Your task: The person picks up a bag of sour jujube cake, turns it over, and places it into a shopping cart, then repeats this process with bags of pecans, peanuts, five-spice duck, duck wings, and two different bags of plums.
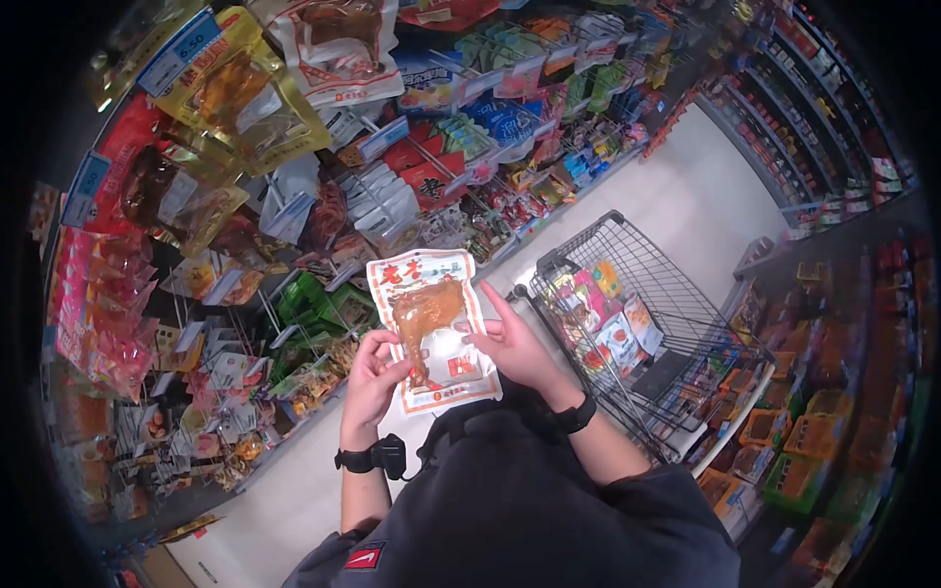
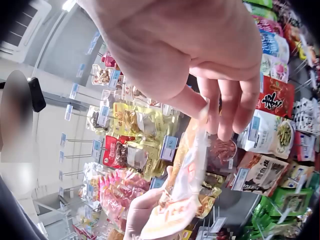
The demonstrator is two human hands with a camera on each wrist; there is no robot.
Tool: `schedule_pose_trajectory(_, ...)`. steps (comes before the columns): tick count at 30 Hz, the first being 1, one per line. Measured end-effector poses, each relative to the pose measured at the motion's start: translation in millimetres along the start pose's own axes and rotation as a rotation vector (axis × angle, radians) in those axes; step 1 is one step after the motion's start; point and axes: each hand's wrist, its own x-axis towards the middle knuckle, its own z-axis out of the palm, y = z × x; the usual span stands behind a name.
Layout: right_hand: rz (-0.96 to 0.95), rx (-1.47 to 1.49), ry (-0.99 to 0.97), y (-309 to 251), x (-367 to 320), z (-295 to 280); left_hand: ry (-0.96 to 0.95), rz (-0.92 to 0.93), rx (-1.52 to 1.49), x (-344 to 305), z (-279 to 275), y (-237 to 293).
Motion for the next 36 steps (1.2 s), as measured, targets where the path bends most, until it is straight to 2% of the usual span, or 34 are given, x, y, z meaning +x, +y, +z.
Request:
schedule_pose_trajectory(1,-0.009,0.014,0.016,4,0,-8,-0.013,-0.010,0.016,6,-1,-6)
schedule_pose_trajectory(3,-0.054,-0.166,0.146,13,3,-28,-0.027,0.061,0.183,19,-6,-23)
schedule_pose_trajectory(5,-0.109,-0.199,0.267,-5,1,-56,-0.036,0.040,0.322,32,13,-20)
schedule_pose_trajectory(7,-0.318,-0.620,0.477,-28,-3,-94,-0.130,-0.049,0.366,47,32,-23)
schedule_pose_trajectory(9,-0.356,-0.673,0.534,-37,-12,-128,-0.201,-0.097,0.431,66,51,-34)
schedule_pose_trajectory(11,-0.234,-0.505,0.286,-38,-15,-169,-0.365,-0.289,0.295,95,76,-51)
schedule_pose_trajectory(12,-0.191,-0.376,0.233,-35,-17,-184,-0.391,-0.369,0.350,107,98,-54)
schedule_pose_trajectory(13,-0.191,-0.350,0.260,-23,-18,-203,-0.411,-0.460,0.338,116,125,-56)
schedule_pose_trajectory(15,-0.006,-0.274,0.269,17,-16,-241,-0.471,-0.547,0.329,144,147,-83)
schedule_pose_trajectory(16,-0.046,-0.191,0.317,35,-19,-260,-0.480,-0.581,0.350,157,159,-91)
schedule_pose_trajectory(18,0.015,-0.061,0.388,73,-26,-299,-0.395,-0.830,0.016,183,181,-106)
schedule_pose_trajectory(19,0.068,0.041,0.433,75,-32,-312,-0.400,-0.810,-0.111,190,193,-119)
schedule_pose_trajectory(20,0.009,0.380,0.446,77,-41,-323,-0.328,-0.860,-0.290,202,196,-134)
schedule_pose_trajectory(21,0.026,0.578,0.537,89,-48,-334,-0.250,-0.904,-0.466,214,199,-148)
schedule_pose_trajectory(22,0.077,0.671,0.624,98,-55,-345,-0.189,-0.914,-0.463,223,214,-155)
schedule_pose_trajectory(23,0.129,0.764,0.709,106,-62,-356,-0.258,-0.910,-0.394,230,226,-165)
schedule_pose_trajectory(25,0.106,0.894,0.753,143,-71,-373,-0.254,-0.908,-0.193,245,243,-187)
schedule_pose_trajectory(27,0.050,0.786,0.794,170,-79,-388,-0.276,-0.963,-0.115,263,253,-211)
schedule_pose_trajectory(29,0.059,0.804,0.842,178,-82,-398,-0.237,-0.932,0.216,287,249,-248)
schedule_pose_trajectory(30,0.115,0.816,0.867,183,-82,-402,-0.216,-0.923,0.278,299,254,-261)
schedule_pose_trajectory(33,0.286,0.716,0.950,220,-80,-422,-0.362,-0.918,0.468,347,250,-315)
schedule_pose_trajectory(35,0.290,0.651,0.984,252,-73,-431,-0.349,-0.914,0.548,372,255,-346)
schedule_pose_trajectory(36,0.296,0.665,1.055,235,-73,-432,-0.308,-0.881,0.659,385,253,-363)
